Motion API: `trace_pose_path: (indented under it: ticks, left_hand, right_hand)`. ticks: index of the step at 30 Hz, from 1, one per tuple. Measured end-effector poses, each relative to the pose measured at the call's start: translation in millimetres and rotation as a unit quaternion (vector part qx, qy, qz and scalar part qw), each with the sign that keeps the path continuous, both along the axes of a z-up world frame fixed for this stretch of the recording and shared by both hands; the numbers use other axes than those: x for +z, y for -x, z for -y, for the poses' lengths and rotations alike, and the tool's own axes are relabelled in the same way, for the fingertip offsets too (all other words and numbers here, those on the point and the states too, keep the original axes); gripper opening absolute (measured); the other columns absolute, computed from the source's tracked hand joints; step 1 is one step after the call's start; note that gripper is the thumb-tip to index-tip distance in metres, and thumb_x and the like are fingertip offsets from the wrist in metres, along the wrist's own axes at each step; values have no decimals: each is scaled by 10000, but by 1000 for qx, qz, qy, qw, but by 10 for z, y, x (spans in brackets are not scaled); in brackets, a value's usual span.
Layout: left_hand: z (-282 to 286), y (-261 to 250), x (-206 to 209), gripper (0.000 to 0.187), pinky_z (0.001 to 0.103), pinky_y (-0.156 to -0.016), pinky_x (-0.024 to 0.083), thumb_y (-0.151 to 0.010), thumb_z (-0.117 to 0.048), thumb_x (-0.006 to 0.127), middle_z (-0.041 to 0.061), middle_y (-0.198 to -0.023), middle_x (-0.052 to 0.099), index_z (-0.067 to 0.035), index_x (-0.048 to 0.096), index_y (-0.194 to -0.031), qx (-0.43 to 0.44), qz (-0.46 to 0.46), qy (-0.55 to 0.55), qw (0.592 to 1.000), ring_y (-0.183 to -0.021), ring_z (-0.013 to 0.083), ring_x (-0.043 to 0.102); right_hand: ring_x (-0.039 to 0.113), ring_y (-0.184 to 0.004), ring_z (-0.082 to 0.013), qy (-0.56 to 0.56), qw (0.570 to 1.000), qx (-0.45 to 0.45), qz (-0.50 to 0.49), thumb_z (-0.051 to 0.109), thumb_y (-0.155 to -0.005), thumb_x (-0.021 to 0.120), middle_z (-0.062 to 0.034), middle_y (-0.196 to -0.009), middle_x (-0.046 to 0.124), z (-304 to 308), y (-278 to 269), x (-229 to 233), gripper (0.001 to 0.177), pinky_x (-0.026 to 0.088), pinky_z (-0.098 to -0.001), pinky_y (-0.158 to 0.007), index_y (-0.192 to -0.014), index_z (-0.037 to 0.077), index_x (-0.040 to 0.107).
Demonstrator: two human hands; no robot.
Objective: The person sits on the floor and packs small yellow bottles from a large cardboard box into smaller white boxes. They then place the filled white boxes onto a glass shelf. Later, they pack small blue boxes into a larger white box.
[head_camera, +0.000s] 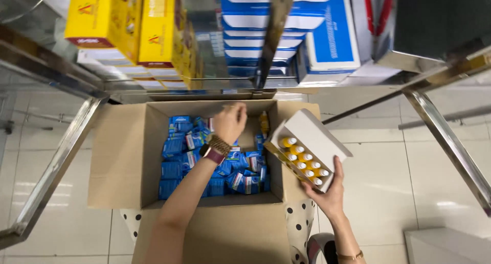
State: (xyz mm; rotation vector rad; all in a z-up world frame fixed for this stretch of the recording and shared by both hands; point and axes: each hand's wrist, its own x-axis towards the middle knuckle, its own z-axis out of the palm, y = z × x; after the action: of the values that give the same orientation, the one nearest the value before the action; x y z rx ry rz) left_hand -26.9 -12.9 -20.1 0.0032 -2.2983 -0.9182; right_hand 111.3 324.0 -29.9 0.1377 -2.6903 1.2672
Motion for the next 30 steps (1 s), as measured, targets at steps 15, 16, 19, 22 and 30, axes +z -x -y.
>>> trace_pose_path:
  ticks: [15,16,19,22,30]
  left_hand:
    - [-865,634,-2242,357,578,-872,552,-937,-406,637,211,-1144,698,-248,642,-1257,-10,420,-27,907,-1002,437,688]
    - [-875,605,-2348,357,578,-872,552,-937,-406,637,211,-1144,698,-248,642,-1257,-13,423,-24,905,-1002,437,688]
    - [-844,529,-2499,283,545,-870,573,-923,-385,683,193,-1134,721,-239,674,-1165,2,383,-54,922,-1012,420,700]
    - [-720,373,-2010,438,518,-843,592,-905,-244,674,213,-1093,737,-189,572,-1328,-5,425,-83,901,-999,415,717]
    - [-595,-398,196,482,361,-1000,586,-953,93,717,214,-1276,692,-31,485,-1356,-126,-61,-378,915,-1135,296,707]
  right_hand:
    - [640,-1231,-289,65,996,-25,49,204,-648,883,-243,-1437,534,1,-2,4,1231,547,-381,-1019,-1601,32,123]
    - [640,-1231,-289,67,996,-29,52,204,-648,883,-243,-1437,534,25,4,37,1231,547,-381,-1019,-1601,32,123]
    - [585,-1270,-347,-5,1000,-28,-2,147,-618,919,-313,-1480,457,54,-2,71,1234,504,-425,-1026,-1574,21,149]
    - [647,-1230,-299,63,996,-22,53,203,-679,895,-238,-1409,559,34,-14,36,1226,537,-394,-1041,-1617,30,126]
    - [562,-1288,-438,-43,998,17,-53,178,-641,920,-360,-1522,393,73,11,110,1200,509,-440,-1028,-1560,-20,174]
